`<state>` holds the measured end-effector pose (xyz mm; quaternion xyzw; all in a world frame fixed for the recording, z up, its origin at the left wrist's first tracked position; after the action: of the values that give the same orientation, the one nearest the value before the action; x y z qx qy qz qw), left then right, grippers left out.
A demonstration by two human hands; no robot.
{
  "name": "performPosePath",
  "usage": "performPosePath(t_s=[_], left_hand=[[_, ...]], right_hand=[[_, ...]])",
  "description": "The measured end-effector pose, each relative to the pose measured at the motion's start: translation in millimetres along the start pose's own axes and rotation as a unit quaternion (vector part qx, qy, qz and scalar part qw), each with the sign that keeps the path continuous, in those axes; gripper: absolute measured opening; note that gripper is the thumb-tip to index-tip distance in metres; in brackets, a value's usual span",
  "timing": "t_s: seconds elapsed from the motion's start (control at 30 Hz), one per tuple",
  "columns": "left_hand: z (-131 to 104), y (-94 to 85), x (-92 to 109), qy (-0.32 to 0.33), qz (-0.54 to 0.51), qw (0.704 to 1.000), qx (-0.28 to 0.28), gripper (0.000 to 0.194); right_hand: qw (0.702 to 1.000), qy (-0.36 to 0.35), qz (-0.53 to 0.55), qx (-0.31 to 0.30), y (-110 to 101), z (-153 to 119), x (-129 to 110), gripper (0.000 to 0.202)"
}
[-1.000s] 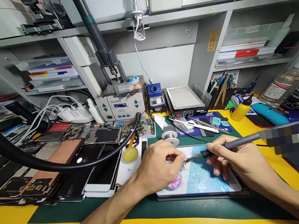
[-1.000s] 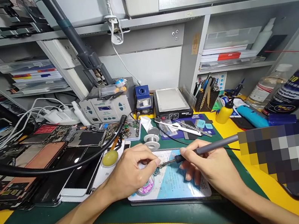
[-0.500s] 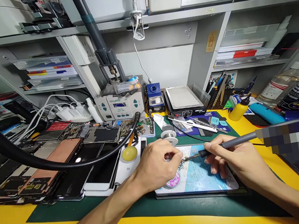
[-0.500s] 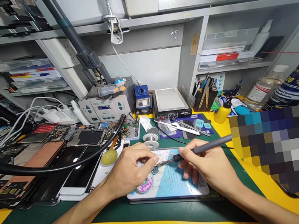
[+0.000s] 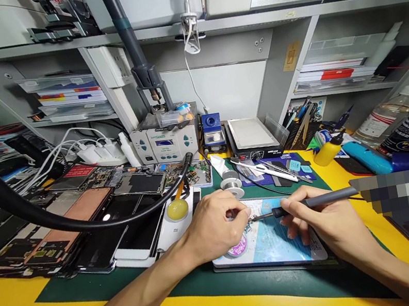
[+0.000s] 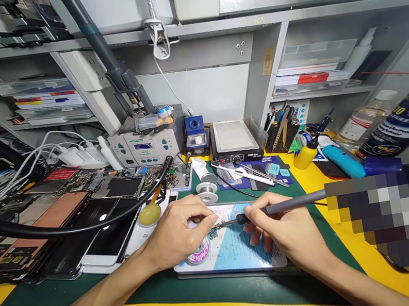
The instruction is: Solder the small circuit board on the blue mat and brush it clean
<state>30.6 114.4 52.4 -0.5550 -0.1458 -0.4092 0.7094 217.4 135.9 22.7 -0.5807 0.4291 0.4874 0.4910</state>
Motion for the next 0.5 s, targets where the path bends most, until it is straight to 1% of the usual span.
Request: performPosePath(t_s=[0.5], left_hand=[[0.5, -1.6, 1.1, 0.0, 0.002, 1.0, 0.003, 0.023]], right_hand=[[0.998, -0.019, -0.059, -0.011, -0.3, -3.9, -6.7, 0.035]])
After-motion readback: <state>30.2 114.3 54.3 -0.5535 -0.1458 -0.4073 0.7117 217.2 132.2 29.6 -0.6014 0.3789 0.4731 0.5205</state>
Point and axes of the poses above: each hand's wrist, its own z-axis towards the middle knuckle, its own y-axis out of the palm, x = y × z, the point moved 8 cm from there along z, towards the middle knuckle, and after that the axes turned 2 degrees about z, right-handed, at the moved point
